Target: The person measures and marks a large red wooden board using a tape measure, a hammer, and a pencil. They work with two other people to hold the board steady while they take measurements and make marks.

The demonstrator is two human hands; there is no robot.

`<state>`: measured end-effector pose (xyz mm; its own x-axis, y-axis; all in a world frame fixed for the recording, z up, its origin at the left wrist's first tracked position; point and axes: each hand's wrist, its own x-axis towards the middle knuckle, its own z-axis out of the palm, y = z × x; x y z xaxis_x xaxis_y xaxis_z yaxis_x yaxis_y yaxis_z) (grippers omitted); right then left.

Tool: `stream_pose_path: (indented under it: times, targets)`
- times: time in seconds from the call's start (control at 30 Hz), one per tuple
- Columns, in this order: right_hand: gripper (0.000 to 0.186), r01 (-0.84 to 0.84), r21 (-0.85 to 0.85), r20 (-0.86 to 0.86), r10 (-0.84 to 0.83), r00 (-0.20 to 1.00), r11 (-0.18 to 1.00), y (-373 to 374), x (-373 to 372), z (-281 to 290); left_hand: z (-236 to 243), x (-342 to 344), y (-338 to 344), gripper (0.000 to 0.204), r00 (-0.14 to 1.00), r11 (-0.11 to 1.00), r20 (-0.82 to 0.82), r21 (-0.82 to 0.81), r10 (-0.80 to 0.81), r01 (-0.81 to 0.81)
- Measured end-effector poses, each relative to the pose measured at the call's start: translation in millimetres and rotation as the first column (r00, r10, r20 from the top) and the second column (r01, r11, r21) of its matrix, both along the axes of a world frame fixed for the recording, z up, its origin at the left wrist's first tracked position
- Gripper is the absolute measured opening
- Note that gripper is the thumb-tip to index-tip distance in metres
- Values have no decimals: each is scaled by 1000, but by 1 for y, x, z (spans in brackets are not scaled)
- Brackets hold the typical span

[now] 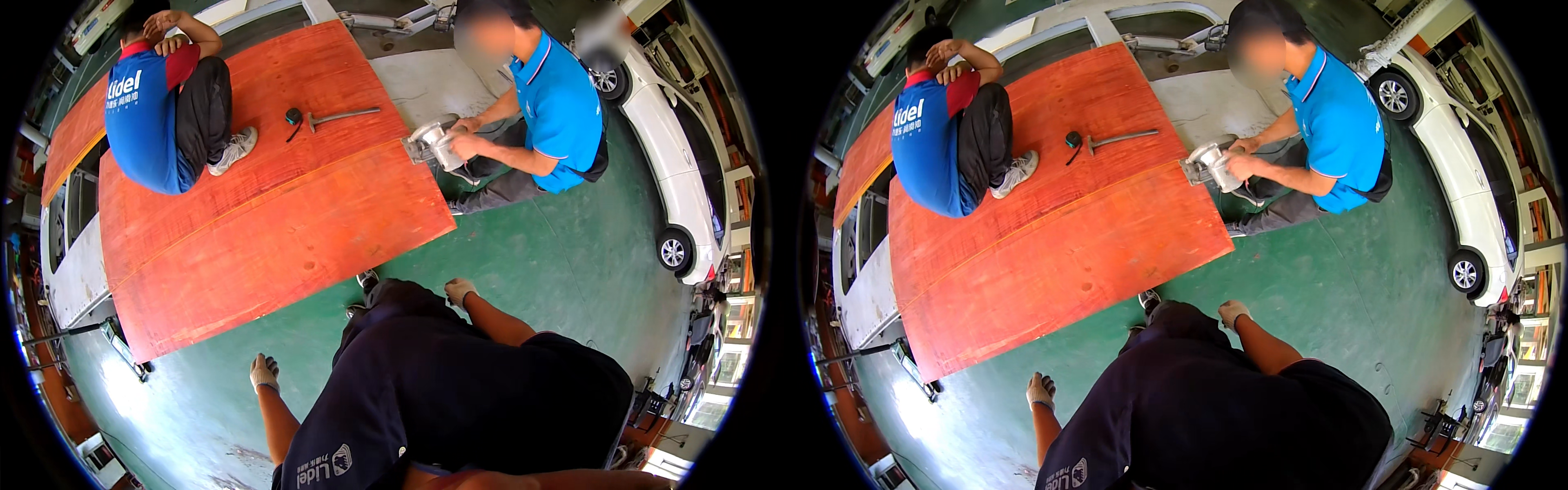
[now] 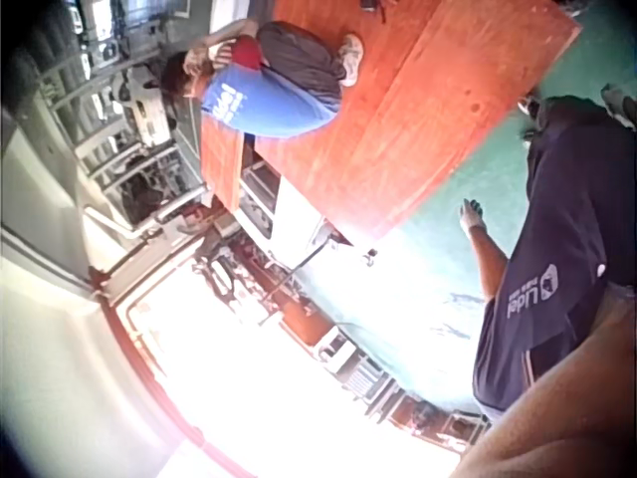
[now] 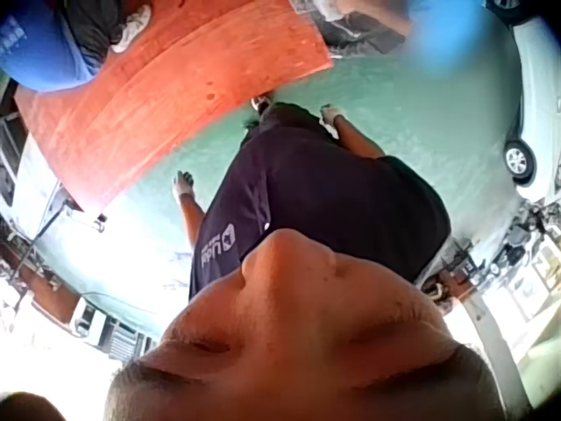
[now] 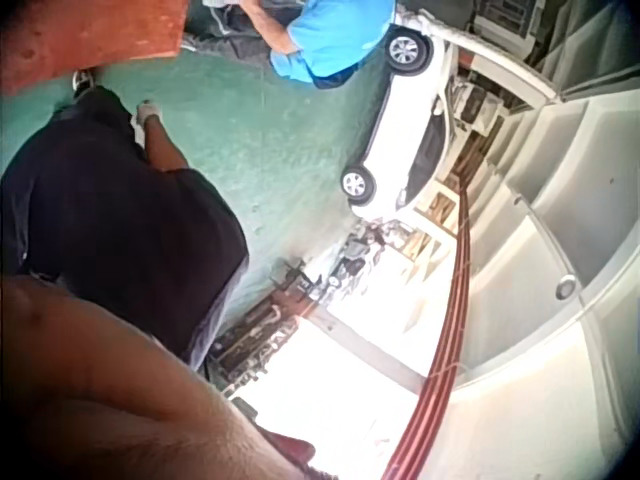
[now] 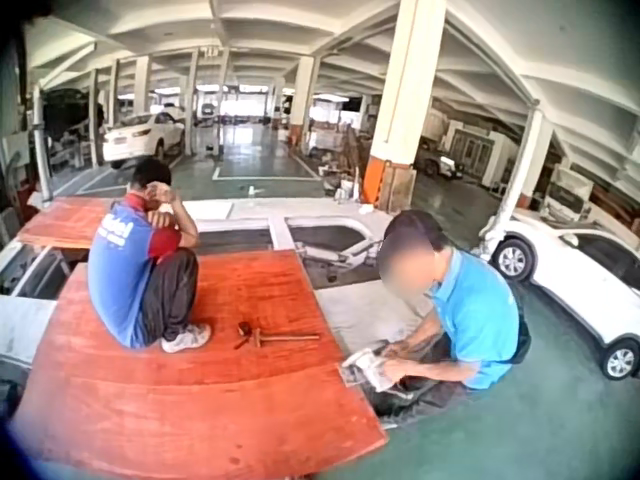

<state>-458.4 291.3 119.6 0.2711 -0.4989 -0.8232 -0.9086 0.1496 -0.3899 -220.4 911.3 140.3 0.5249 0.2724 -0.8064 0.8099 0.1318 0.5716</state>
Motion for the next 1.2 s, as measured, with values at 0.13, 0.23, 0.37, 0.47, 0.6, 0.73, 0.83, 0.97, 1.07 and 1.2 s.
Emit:
stream_pose_path:
  times: [0.13,0.23,0.37,0.47,0.6,0.73,0.83,0.97,1.07,1.2]
  targets:
    - [16,223,102,-82,-215,973,970,-15,11,-5,4,-1,-41,27,997,994,-22,-77,-77,75]
    - [14,215,114,-70,-208,976,970,-23,29,-16,11,-30,-65,34,915,925,-147,-114,-376,362]
    - [11,131,235,-51,-123,991,963,-26,73,-44,33,-87,-55,41,856,865,-195,58,-480,498]
    - [7,-16,244,13,14,1000,970,-30,125,-61,34,-128,-26,38,900,899,-254,173,-353,402]
    - [4,122,285,119,-161,980,951,-31,188,-62,23,-162,-4,37,901,889,-191,175,-390,422]
    - [3,-26,337,247,-62,967,941,-38,228,-58,18,-147,-13,43,764,765,-268,126,-587,631]
    - [9,172,251,167,-218,962,953,-38,233,-61,17,-101,-24,46,811,822,-236,79,-535,564]
    - [7,331,271,-18,-339,941,904,-26,207,-59,13,-24,-19,43,930,965,-290,60,-227,254]
    - [6,192,226,14,-200,980,955,7,176,-52,8,27,8,43,971,980,-138,-4,-197,198]
    - [13,289,233,2,-298,955,929,66,152,-38,-11,80,46,41,970,981,-148,-56,-192,185]
